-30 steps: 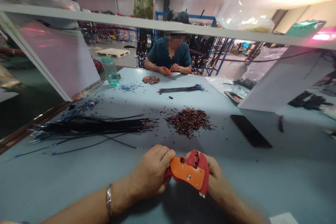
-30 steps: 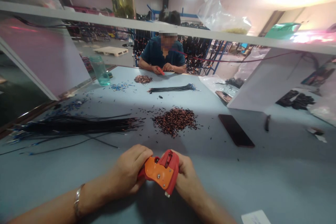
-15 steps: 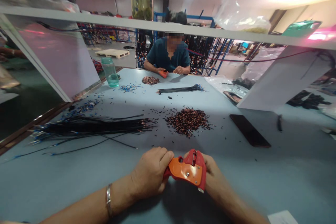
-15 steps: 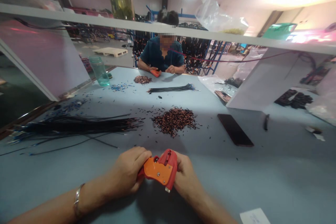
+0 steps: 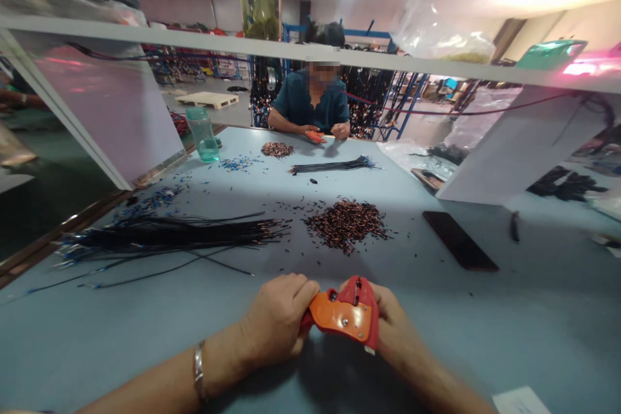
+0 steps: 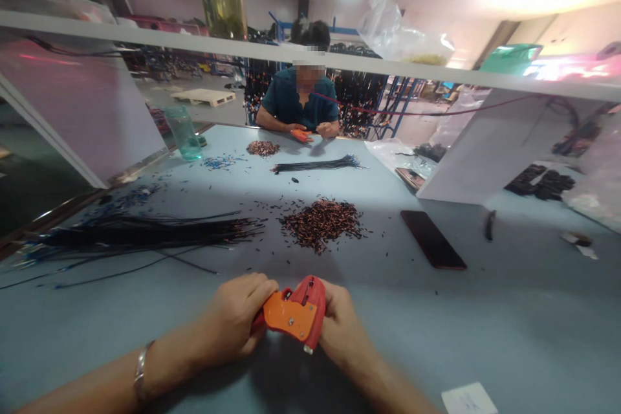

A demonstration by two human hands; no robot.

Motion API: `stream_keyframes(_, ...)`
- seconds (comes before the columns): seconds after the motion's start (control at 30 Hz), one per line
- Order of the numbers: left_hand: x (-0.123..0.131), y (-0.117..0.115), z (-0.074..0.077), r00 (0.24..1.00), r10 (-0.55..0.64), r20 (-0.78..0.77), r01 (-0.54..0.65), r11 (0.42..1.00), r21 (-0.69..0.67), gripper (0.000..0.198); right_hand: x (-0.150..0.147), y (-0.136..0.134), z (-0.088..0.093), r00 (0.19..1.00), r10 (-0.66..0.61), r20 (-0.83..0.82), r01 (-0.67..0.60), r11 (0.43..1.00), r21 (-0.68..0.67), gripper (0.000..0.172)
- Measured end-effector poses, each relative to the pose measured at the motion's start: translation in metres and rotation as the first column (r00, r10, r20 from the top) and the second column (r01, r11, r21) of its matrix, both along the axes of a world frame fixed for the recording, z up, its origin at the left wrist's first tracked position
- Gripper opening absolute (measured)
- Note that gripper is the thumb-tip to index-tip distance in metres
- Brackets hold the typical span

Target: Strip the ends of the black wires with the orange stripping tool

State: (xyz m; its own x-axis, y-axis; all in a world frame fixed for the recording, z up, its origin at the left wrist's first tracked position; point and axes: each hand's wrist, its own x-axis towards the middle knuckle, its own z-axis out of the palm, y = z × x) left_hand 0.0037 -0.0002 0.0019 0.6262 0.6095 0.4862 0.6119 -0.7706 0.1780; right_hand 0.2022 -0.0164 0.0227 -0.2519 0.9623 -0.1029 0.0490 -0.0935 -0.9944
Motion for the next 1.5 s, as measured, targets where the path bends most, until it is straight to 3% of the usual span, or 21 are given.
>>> stream_keyframes(0.5,-0.002,0.002,0.001,1.0,0.0,-0.02,0.0,1.0,0.031,0.017,0.0,-0.001,0.003,1.0,0.019,0.02,-0.019,1.0,0.003,0.012)
stream_keyframes(0.97,-0.003,-0.001,-0.004,0.997,-0.047,0.068,0.048,0.999,-0.007,0.01,-0.002,-0.003,0.003,0.998,0.039,-0.039,-0.041,0.998,-0.055,0.01)
stream_keyframes(1.1,-0.002,0.0,-0.003,0.994,-0.031,0.108,0.038,0.997,-0.07,0.009,0.0,-0.001,0.0,0.999,0.038,-0.033,-0.038,0.999,-0.009,0.007)
stream_keyframes(1.23,-0.004,0.005,0.007,0.981,0.053,0.185,-0.006,0.969,-0.248,0.005,0.01,0.008,0.0,0.999,-0.009,0.043,0.006,0.997,0.075,0.019)
stream_keyframes(1.3,-0.007,0.01,0.014,0.957,0.115,0.265,-0.011,0.931,-0.366,0.008,0.016,0.013,-0.001,0.99,-0.074,0.124,0.061,0.993,0.102,0.025)
stream_keyframes(1.37,-0.011,0.016,0.02,0.915,0.153,0.374,0.07,0.852,-0.518,0.014,0.022,0.017,-0.002,0.97,-0.128,0.205,0.098,0.984,0.15,0.027)
stream_keyframes(1.4,-0.013,0.018,0.022,0.878,0.172,0.447,0.16,0.775,-0.612,0.018,0.024,0.018,-0.003,0.96,-0.142,0.243,0.098,0.978,0.184,0.026)
stream_keyframes(1.43,-0.014,0.02,0.023,0.829,0.205,0.52,0.276,0.659,-0.7,0.024,0.025,0.019,-0.004,0.947,-0.152,0.284,0.089,0.971,0.223,0.025)
stream_keyframes(1.5,-0.017,0.023,0.023,0.71,0.328,0.624,0.524,0.347,-0.778,0.035,0.028,0.02,-0.007,0.912,-0.154,0.38,0.034,0.952,0.304,0.024)
